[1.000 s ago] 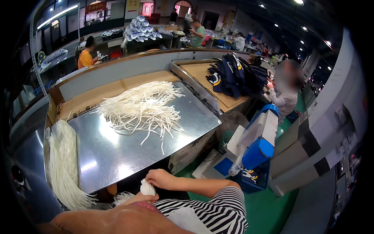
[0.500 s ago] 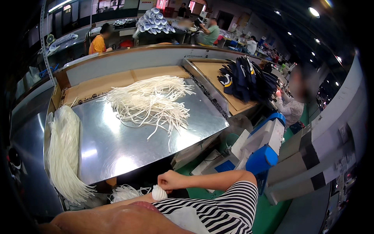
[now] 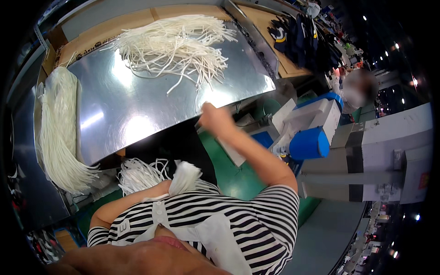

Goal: The person gathers long white cords and wraps them together into bundles by hand before placing them on a metal work surface.

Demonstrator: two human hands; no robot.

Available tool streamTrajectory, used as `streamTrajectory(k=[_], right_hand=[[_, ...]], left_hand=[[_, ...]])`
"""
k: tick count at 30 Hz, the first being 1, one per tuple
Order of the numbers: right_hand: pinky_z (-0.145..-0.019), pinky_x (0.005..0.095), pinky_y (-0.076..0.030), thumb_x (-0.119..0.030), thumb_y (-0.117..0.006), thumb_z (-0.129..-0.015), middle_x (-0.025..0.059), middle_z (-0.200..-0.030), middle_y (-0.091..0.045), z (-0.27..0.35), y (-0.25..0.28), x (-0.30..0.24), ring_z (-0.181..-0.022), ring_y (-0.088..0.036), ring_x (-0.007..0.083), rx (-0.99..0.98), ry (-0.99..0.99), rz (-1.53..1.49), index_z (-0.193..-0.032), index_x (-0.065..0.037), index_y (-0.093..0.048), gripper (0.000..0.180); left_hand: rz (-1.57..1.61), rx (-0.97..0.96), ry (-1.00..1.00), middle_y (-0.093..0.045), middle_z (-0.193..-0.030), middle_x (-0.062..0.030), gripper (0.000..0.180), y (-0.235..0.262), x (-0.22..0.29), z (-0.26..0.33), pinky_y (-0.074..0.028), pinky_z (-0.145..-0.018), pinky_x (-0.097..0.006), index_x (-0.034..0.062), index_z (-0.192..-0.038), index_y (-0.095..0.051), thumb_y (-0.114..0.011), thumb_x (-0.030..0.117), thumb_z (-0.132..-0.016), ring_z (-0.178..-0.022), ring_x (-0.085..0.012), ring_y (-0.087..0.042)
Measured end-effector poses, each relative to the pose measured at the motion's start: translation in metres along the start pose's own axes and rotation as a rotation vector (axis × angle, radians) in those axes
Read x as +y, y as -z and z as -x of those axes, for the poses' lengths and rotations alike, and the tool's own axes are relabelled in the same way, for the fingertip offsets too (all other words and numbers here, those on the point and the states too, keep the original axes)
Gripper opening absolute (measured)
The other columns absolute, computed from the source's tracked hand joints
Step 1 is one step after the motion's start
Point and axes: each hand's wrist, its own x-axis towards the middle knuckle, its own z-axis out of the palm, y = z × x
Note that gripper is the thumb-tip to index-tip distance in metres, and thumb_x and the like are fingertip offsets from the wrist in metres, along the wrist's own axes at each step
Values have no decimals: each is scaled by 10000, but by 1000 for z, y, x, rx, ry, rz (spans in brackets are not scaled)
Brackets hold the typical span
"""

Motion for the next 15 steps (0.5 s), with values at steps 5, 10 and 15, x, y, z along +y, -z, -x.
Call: streamTrajectory(k=[5,10,15], right_hand=[[-488,254,-505,-82,-560,-893,84,-772,-602,-27,45,66,-592,-654,152,65,-525,-756,-929,47,-570,134],[-540,263,-554,-51,-594,-850,109,-801,-629,-56,30,144,-633,-678,194,99,-706,-811,-918,62,-595,132],[-613,240,-558,-8,-562,-870,115,-864,-650,-74,25,190,-707,-679,174,98,-790,-816,-996,65,-602,151]], left_hand=[[381,205,69,-650,-956,-32,277,6,13,2,-472,-852,-285,29,-1075,-615,-677,104,-816,-919,-119,-599],[414,311,168,-614,-857,-14,211,12,47,0,-459,-761,-262,54,-988,-612,-698,114,-806,-820,-101,-575],[760,337,160,-490,-613,-25,159,20,47,3,-413,-614,-266,21,-936,-555,-638,103,-828,-529,-110,-447]])
